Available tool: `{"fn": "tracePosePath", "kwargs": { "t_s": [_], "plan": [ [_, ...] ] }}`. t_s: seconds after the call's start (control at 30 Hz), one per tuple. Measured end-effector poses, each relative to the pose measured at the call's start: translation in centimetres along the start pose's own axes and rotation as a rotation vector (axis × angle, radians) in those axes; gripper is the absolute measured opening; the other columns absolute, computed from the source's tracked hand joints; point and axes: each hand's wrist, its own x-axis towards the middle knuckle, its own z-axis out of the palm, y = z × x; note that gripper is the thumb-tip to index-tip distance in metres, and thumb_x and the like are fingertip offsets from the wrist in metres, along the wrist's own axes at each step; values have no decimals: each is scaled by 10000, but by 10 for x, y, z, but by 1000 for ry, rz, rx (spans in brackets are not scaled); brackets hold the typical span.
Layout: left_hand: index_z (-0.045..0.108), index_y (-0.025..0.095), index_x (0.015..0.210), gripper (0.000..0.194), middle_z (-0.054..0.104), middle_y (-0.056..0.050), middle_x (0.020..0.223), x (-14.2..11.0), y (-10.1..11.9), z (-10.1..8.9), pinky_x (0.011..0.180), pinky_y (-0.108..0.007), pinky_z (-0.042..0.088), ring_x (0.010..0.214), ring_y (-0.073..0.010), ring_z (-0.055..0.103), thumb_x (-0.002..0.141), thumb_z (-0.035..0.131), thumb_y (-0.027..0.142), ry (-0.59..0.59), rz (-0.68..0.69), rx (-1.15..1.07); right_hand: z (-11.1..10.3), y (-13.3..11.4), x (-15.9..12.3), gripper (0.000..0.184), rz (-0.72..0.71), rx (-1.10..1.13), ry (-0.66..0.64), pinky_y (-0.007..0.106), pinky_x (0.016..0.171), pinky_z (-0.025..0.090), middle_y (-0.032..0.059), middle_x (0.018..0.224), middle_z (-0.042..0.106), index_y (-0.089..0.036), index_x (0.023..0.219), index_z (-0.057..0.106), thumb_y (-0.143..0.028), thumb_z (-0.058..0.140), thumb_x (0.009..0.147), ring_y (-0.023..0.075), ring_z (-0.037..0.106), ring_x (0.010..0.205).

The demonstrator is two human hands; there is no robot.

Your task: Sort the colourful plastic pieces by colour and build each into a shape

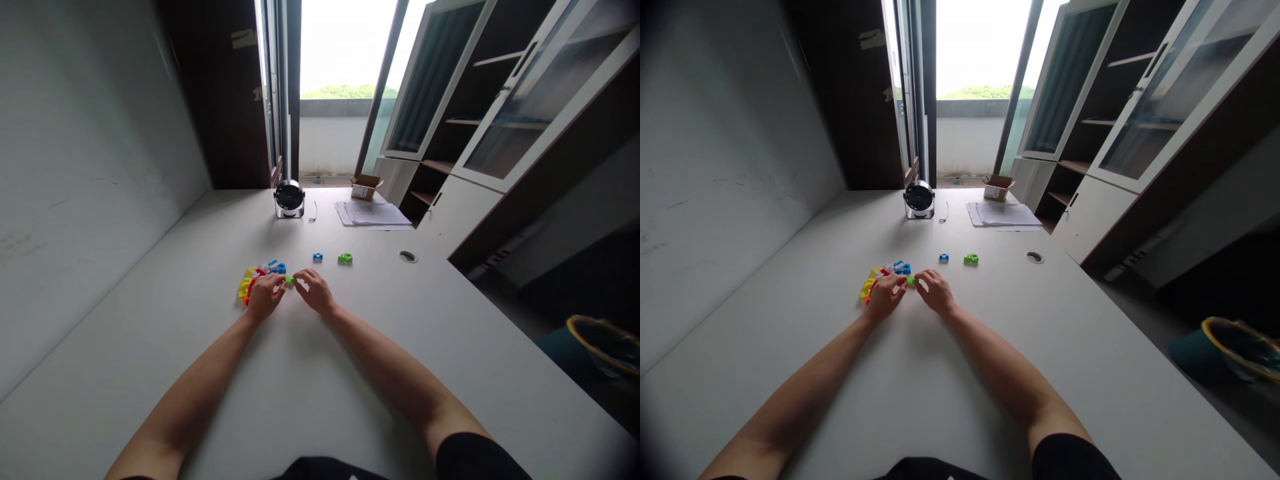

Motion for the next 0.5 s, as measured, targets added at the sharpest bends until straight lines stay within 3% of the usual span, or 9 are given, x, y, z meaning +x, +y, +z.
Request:
{"fn": "tracePosePath", "kwargs": {
  "t_s": [0.17,0.27,0.4,0.5],
  "plan": [
    [658,238,1138,227,707,-57,1061,0,1,-1,900,-372,475,945,-230,647,956,525,265,-19,-18,9,-3,2,3,133,13,8,8,366,856,524,63,1032,669,-250,1068,655,-259,562,972,220,605,974],
    [658,238,1147,237,694,-66,1098,0,1,-1,929,-385,476,992,-238,640,946,535,253,-37,-12,29,-12,14,12,148,76,15,81,374,836,534,69,1031,669,-248,1068,662,-280,555,971,227,608,972],
    [673,253,1120,229,681,-71,1137,0,3,-1,979,-414,468,1064,-249,619,922,560,226,-86,35,62,-40,50,26,200,242,-50,255,351,758,535,83,1046,654,-212,1062,663,-325,528,967,229,607,956],
    [666,259,1115,245,671,-64,1165,-1,4,0,1020,-440,454,1103,-254,599,895,585,188,-114,75,73,-63,84,30,210,367,-239,320,382,846,496,112,1038,655,-185,1025,677,-320,538,946,253,582,973]
  ]
}}
